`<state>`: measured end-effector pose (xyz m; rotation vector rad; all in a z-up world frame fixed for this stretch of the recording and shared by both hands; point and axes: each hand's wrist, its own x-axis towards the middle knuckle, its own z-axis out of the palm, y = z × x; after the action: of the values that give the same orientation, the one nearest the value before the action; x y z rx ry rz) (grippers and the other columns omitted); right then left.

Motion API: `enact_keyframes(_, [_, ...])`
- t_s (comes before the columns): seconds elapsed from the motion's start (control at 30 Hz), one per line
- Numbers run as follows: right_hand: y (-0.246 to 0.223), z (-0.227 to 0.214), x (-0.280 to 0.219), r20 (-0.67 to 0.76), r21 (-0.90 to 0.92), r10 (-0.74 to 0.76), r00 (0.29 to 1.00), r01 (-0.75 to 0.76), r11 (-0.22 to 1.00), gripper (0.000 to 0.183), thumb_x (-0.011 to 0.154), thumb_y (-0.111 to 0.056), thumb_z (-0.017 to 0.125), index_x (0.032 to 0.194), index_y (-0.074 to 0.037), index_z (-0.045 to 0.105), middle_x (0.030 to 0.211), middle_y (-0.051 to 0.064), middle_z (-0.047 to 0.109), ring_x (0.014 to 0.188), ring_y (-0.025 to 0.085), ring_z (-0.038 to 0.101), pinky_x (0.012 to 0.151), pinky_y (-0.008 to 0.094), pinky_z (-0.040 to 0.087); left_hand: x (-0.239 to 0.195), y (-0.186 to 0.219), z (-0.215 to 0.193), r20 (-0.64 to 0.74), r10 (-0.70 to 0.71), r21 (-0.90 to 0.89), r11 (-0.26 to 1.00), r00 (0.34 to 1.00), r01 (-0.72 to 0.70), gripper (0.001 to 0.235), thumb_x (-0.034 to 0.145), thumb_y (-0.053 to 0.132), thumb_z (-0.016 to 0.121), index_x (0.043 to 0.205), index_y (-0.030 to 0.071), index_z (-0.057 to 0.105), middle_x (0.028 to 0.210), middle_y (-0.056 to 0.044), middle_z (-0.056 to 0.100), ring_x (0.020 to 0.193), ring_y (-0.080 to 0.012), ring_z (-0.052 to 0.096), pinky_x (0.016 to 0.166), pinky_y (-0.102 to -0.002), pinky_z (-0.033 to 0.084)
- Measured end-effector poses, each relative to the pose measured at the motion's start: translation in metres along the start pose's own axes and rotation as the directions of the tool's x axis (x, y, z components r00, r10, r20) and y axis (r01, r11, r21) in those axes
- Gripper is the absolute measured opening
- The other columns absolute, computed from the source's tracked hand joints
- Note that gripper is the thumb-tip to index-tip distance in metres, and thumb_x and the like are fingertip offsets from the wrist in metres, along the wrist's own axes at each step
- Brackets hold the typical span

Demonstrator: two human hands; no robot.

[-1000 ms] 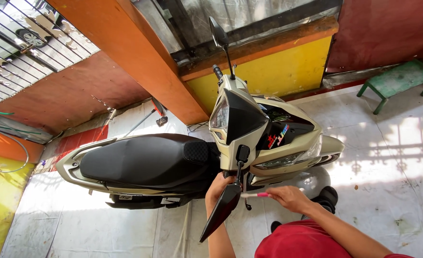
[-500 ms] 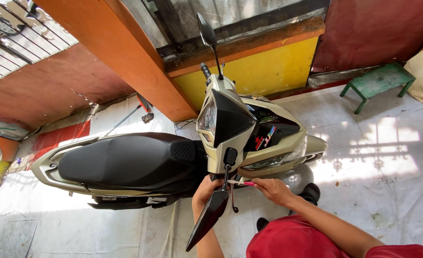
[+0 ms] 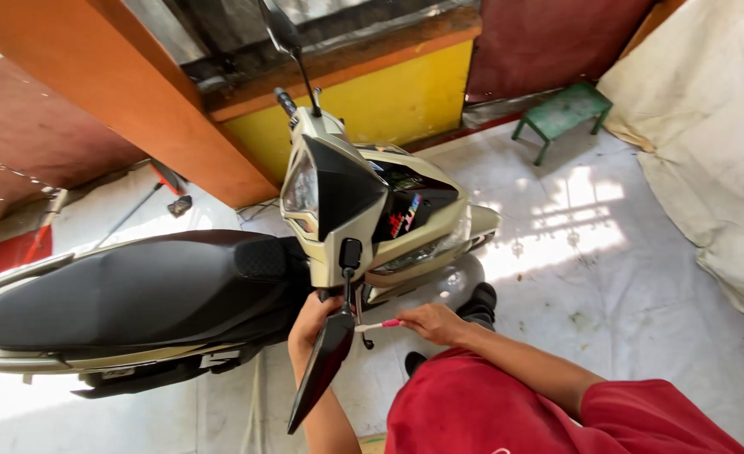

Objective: The person uses a pink-handled screwdriver to work on the front panel of a beige scooter. They repeatedly insert the tool into a slot near the handlebar and turn it, appearing to loosen or tighten a component while holding the scooter's side mirror with their other hand.

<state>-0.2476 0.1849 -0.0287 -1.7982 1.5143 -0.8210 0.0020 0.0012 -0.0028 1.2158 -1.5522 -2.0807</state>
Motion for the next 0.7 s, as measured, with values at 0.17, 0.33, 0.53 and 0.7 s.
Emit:
enact_keyframes(0.17, [-0.002,0.007,0.003,-0.221,0.048,0.017,0.975,-0.007,0.999,0.025,0.103,-0.029,0.058,0.118,-0.011,0.068,0.098,0.017,0.073,0.086,0.040,0.070,0.071,0.048,0.055,0.005,-0.002,-0.007,-0.047,0.013,0.073,0.997,0.999,-0.010,0.028,0.082,0.022,0.067,0.100,0.000,0.069,0.084,-0.008,0.072,0.074,-0.0182,0.065,0.071,-0.035,0.052])
enact_keyframes(0.33, [0.004,0.023,-0.016,-0.072,-0.012,0.087,0.994,-0.089,0.996,0.027,0.101,-0.030,0.059,0.120,-0.014,0.069,0.094,0.016,0.074,0.083,0.040,0.070,0.070,0.048,0.054,0.006,-0.011,-0.010,-0.039,0.070,0.109,0.992,0.997,-0.065,0.030,0.082,0.020,0.067,0.104,-0.001,0.070,0.088,-0.005,0.069,0.077,-0.0154,0.060,0.071,-0.034,0.050])
enact_keyframes(0.53, [0.003,0.018,0.001,-0.233,0.035,0.104,0.967,-0.099,0.994,0.026,0.102,-0.031,0.059,0.118,-0.014,0.069,0.096,0.016,0.074,0.087,0.039,0.071,0.069,0.047,0.056,-0.005,0.009,-0.002,-0.023,0.064,0.155,0.986,0.998,-0.060,0.030,0.081,0.019,0.068,0.103,-0.001,0.070,0.086,-0.007,0.072,0.075,-0.0175,0.063,0.070,-0.035,0.051])
enact_keyframes(0.7, [0.008,0.029,-0.013,-0.107,-0.001,0.089,0.990,-0.090,0.996,0.026,0.102,-0.032,0.058,0.119,-0.015,0.069,0.095,0.014,0.074,0.084,0.036,0.072,0.072,0.047,0.055,-0.007,0.016,0.001,-0.004,0.029,0.075,0.997,1.000,-0.029,0.025,0.081,0.015,0.064,0.097,-0.003,0.071,0.082,-0.011,0.074,0.072,-0.0216,0.068,0.069,-0.037,0.054])
